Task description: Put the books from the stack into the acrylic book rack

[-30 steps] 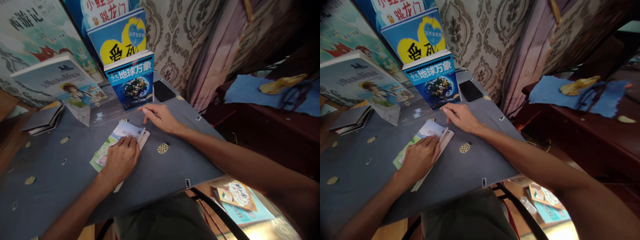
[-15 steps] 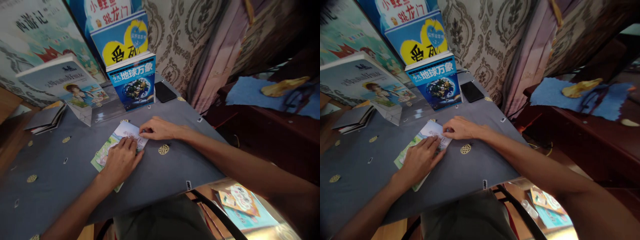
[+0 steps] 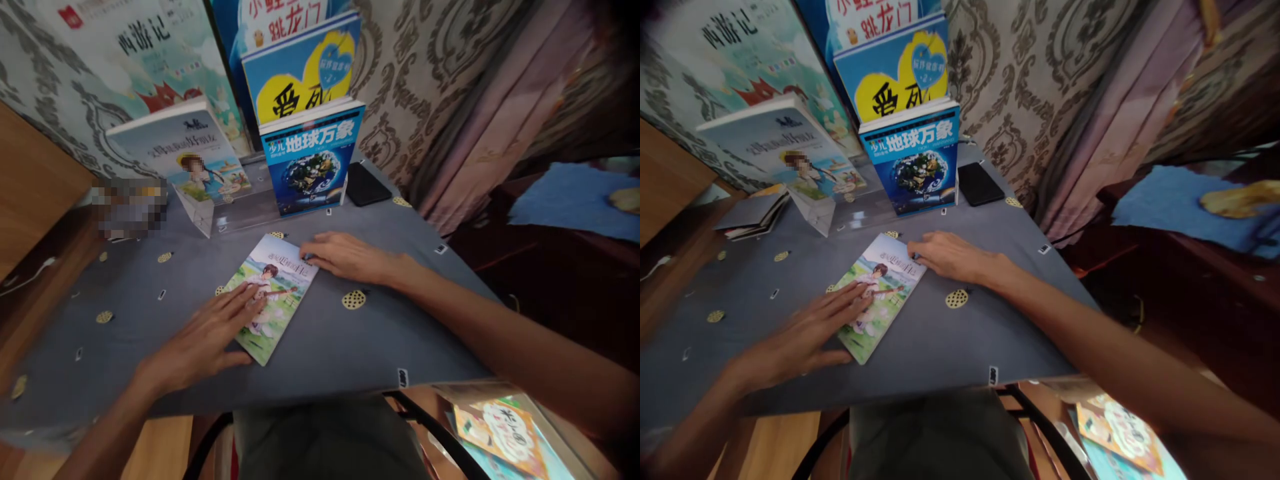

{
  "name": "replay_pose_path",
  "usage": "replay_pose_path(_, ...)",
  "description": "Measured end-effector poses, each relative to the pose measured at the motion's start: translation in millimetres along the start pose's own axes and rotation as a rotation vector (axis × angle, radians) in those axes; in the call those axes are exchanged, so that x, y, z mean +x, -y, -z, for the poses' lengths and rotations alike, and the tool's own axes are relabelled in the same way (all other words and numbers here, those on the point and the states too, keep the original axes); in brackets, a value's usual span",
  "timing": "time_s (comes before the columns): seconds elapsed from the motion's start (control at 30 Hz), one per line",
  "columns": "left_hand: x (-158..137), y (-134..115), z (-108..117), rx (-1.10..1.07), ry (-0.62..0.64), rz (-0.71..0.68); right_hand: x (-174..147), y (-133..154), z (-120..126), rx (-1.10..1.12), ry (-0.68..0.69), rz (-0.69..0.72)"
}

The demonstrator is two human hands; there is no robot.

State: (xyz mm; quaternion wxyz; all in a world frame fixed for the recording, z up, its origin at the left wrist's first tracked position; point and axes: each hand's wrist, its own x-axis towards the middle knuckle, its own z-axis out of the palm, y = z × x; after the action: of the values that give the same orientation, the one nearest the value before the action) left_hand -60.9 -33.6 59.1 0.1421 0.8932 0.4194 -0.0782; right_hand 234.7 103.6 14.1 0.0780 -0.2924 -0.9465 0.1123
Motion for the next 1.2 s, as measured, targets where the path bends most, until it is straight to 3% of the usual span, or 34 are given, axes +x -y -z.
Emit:
replay_pose_path(0.33, 14, -31, -29, 0.231, -0.319, -0.002, 48, -24, -17, -0.028, -0.167, 0.032)
replay_pose_path(0.47, 18, -40, -32, 0.197, -0.450, -0.041, 57, -25, -22, -0.013, -0.246, 0.028)
replay_pose_path(0.7, 17, -39, -24, 0.047, -0.426, 0.003, 32, -12, -32, -0.097, -0.319, -0.003)
replay_pose_path(0.93, 17, -40, -18, 0.019, -0.386, 0.002, 4, 24, -35, -0.056, -0.375, 0.055)
replay_pose_path(1.2, 12, -32, -29, 0.010, -0.415, -0.058, -47, 111, -45, 0.030, -0.304, 0.349)
